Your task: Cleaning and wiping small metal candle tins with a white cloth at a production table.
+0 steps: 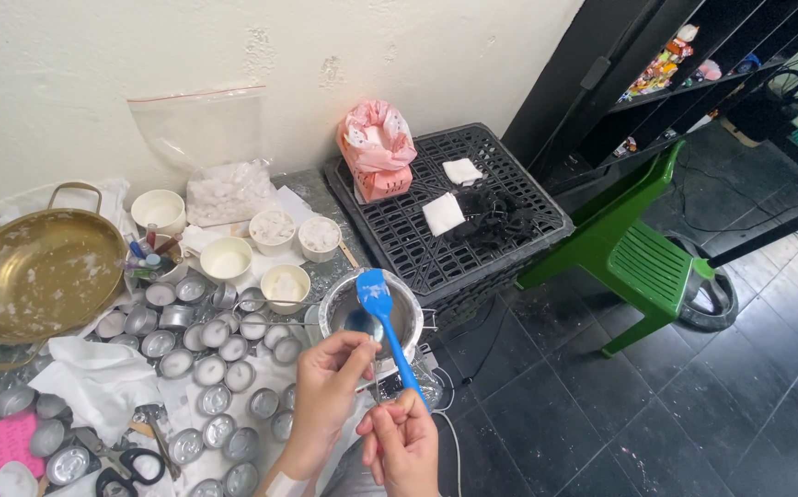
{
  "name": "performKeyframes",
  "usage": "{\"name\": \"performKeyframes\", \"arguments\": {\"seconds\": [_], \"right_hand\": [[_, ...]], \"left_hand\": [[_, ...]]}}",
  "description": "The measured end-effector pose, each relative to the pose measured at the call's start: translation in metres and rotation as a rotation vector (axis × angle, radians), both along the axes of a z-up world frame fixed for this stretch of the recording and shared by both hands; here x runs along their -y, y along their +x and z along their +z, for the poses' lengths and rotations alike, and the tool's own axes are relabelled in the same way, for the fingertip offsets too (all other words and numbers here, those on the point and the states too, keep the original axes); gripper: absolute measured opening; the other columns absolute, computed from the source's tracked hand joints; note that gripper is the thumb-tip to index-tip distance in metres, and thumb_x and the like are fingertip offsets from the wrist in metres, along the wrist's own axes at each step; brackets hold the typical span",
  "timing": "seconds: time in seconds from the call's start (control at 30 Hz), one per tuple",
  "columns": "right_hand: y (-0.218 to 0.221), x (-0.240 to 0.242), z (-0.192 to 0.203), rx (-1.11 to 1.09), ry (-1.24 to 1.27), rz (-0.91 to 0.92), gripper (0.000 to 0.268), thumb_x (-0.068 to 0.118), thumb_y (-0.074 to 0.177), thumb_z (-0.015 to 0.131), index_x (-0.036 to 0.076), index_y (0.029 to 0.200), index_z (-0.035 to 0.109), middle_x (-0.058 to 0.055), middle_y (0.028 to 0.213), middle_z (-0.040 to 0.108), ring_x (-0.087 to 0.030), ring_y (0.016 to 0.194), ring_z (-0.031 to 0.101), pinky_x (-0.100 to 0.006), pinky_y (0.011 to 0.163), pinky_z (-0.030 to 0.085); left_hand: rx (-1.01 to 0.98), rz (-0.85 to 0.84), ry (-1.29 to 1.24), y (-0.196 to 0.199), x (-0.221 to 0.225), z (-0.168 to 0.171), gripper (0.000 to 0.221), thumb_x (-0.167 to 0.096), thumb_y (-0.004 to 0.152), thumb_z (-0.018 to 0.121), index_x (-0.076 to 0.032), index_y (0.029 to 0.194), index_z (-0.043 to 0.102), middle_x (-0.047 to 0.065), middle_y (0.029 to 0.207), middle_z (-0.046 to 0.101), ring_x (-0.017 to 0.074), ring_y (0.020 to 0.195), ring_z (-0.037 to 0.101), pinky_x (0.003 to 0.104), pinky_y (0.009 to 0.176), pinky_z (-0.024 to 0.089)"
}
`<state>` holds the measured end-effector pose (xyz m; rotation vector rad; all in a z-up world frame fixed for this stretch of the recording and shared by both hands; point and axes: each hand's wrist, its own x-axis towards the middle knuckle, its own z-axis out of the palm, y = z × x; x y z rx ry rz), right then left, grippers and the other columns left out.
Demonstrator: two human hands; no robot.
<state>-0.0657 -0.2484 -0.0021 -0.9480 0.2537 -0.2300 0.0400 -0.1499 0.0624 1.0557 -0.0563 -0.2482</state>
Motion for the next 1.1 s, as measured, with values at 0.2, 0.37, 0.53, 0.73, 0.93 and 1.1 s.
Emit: {"name": "performKeyframes", "arguments": {"seconds": [0.2, 0.37, 0.53, 0.73, 0.93, 1.1], "right_hand": [[-0.007, 0.001, -0.022, 0.009, 0.039, 0.015, 0.015, 0.003, 0.100, 0.055, 0.006, 0.097, 0.041, -0.023, 0.081, 0.069, -0.020, 0.042, 0.063, -0.027, 0.025, 0.035], [-0.009, 0.000, -0.006, 0.008, -0.002, 0.009, 0.013, 0.002, 0.100, 0.054, 0.004, 0.097, 0.042, -0.023, 0.082, 0.069, -0.021, 0.042, 0.063, -0.028, 0.025, 0.037], [-0.014, -0.007, -0.011, 0.034, -0.028, 0.037, 0.012, 0.000, 0.099, 0.053, 0.004, 0.098, 0.042, -0.024, 0.082, 0.070, -0.021, 0.042, 0.064, -0.027, 0.025, 0.037], [-0.016, -0.010, -0.020, 0.016, -0.126, 0.117, 0.010, 0.000, 0.098, 0.054, 0.002, 0.103, 0.046, -0.022, 0.082, 0.073, -0.020, 0.045, 0.065, -0.027, 0.031, 0.041], [-0.003, -0.022, -0.014, -0.131, -1.065, 0.586, 0.015, 0.014, 0.091, 0.073, 0.014, 0.106, 0.069, -0.004, 0.068, 0.081, -0.012, 0.056, 0.075, -0.029, 0.050, 0.054], [-0.006, -0.038, -0.057, 0.120, -1.352, 0.635, 0.013, 0.017, 0.091, 0.076, 0.014, 0.101, 0.069, -0.005, 0.079, 0.078, -0.019, 0.076, 0.080, -0.033, 0.071, 0.060]], "left_hand": [[0.217, 0.097, 1.064, 0.019, -0.015, 0.110, 0.011, -0.021, 0.083, 0.076, -0.010, 0.082, 0.077, 0.000, 0.076, 0.069, 0.0155, 0.060, 0.064, 0.031, 0.060, 0.049], [0.882, 0.233, 1.281, 0.037, -0.011, 0.053, 0.012, -0.022, 0.082, 0.076, -0.011, 0.076, 0.073, 0.003, 0.078, 0.069, 0.0241, 0.085, 0.063, 0.041, 0.079, 0.043], [1.036, 0.293, 1.206, 0.033, -0.020, 0.046, 0.019, -0.012, 0.079, 0.068, -0.014, 0.094, 0.078, 0.000, 0.088, 0.073, 0.0224, 0.092, 0.063, 0.043, 0.086, 0.038], [0.733, 0.225, 1.165, 0.000, -0.087, 0.054, 0.022, -0.024, 0.089, 0.069, -0.016, 0.109, 0.076, -0.003, 0.077, 0.075, 0.0150, 0.084, 0.067, 0.048, 0.102, 0.033], [0.516, 0.459, 1.159, -0.055, -0.193, -0.031, 0.036, -0.018, 0.097, 0.049, -0.008, 0.128, 0.064, -0.003, 0.108, 0.074, 0.0158, 0.109, 0.065, 0.047, 0.107, 0.032], [0.314, 0.504, 1.683, -0.084, -0.217, -0.107, 0.034, -0.035, 0.081, 0.067, -0.023, 0.113, 0.072, -0.005, 0.126, 0.063, 0.0205, 0.128, 0.051, 0.049, 0.109, 0.030]]}}
